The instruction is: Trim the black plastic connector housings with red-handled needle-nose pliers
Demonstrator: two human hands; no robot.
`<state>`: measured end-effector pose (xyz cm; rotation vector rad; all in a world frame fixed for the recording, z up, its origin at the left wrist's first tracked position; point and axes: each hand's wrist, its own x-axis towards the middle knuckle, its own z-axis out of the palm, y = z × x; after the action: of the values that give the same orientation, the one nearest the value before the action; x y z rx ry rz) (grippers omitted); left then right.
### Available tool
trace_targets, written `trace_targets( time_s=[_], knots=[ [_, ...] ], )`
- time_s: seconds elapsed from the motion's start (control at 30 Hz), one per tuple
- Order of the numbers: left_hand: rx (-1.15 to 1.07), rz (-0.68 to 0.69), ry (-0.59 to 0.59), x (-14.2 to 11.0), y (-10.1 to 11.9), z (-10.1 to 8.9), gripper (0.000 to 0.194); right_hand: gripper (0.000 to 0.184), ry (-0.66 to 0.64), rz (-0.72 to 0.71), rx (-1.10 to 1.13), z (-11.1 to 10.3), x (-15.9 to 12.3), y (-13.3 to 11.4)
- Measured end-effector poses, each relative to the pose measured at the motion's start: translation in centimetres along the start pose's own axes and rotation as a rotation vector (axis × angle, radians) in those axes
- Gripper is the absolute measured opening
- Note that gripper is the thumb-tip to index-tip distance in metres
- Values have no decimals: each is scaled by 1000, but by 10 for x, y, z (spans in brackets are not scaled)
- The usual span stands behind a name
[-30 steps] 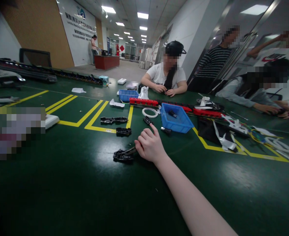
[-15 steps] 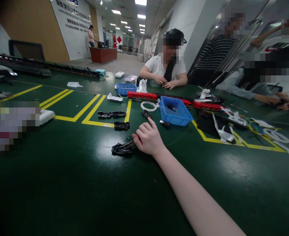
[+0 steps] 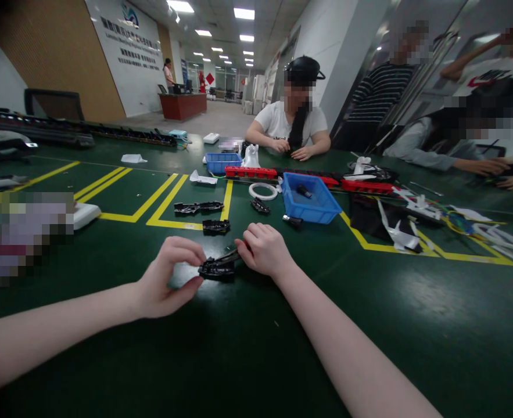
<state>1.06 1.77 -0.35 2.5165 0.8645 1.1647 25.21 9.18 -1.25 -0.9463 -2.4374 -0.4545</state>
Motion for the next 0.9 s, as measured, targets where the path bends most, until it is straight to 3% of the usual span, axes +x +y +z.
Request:
trace_targets(
  time_s=[0.1, 0.27, 0.47, 0.9],
  knots=[
    [86, -120, -76, 11, -1, 1, 22, 35, 3, 1, 2, 0, 0, 0],
    [181, -216, -298, 15, -16, 11, 70, 33, 0, -7, 3, -1, 1, -1],
    [144, -132, -465, 17, -26, 16, 34, 32, -3, -41, -6, -2, 2, -5],
    [43, -238, -488, 20, -19, 11, 34, 26, -15, -79, 18, -4, 3, -13]
  ],
)
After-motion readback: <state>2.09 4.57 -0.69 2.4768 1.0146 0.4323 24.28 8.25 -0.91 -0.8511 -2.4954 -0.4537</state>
